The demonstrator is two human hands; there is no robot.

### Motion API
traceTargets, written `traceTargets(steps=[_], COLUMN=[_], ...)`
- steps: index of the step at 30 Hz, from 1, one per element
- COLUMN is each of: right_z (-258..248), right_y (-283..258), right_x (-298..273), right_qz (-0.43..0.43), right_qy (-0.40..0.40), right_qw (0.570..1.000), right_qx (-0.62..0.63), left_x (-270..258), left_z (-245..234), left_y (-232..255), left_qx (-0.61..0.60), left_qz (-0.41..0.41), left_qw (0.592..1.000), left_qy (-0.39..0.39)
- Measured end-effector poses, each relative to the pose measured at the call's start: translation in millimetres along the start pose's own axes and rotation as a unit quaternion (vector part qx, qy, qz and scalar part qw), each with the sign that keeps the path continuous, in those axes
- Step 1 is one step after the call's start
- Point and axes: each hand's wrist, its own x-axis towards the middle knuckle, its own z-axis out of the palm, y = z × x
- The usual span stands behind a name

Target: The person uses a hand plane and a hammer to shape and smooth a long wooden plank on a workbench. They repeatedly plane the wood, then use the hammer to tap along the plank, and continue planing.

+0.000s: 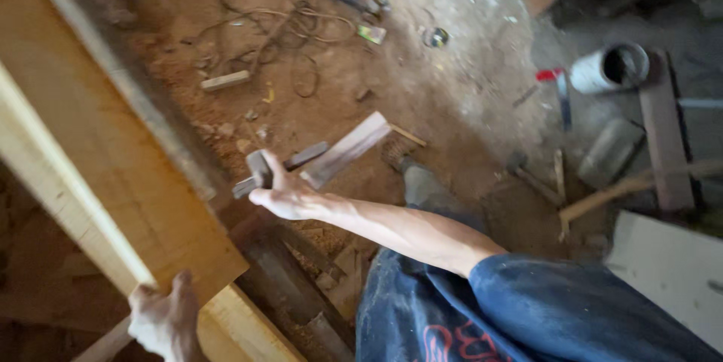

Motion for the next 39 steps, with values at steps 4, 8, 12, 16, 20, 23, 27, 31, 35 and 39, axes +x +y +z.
traceTargets(steps=[4,8,12,16,20,23,27,31,35,39], right_z=[-9.5,-18.8,-36.3,-57.2,-122.6,-186.3,-261.5,-314.0,-342.6,-352.3], right_y=[5.7,14.4,12.5,-1.6,-17.8,-15.2,40.1,138.4,275.5,412.1], right_x=[0.7,1.9,9.9,7.9,14.8,22.4,9.3,-15.5,-47.2,-47.3], right_qz=[-0.001,-0.037,-0.039,-0.003,0.0,-0.018,0.061,-0.15,0.238,0.225], right_qy=[0.013,0.025,0.048,0.004,-0.008,0.03,0.098,0.459,0.422,0.456], right_qw=[1.0,0.998,0.997,0.994,0.996,0.998,0.982,0.875,0.865,0.861], right_qx=[-0.009,0.045,0.037,0.107,0.086,0.061,0.147,-0.032,0.134,-0.007], left_x=[8.9,15.3,2.6,-43.7,-111.6,-151.0,-194.0,-255.4,-299.3,-335.3], left_z=[3.3,4.9,9.6,33.6,78.9,113.9,169.2,217.7,276.3,332.6], left_y=[0.5,3.2,25.6,85.1,179.3,246.7,314.7,346.2,364.1,347.0], left_qx=[-0.036,0.059,0.093,-0.037,-0.203,-0.318,-0.374,-0.363,-0.261,-0.124], left_qz=[0.046,0.137,0.266,0.41,0.36,0.441,0.491,0.402,0.388,0.338], left_qw=[0.998,0.982,0.906,0.848,0.897,0.839,0.772,0.775,0.773,0.792], left_qy=[0.036,0.118,0.317,0.334,0.157,0.028,-0.154,-0.326,-0.429,-0.494])
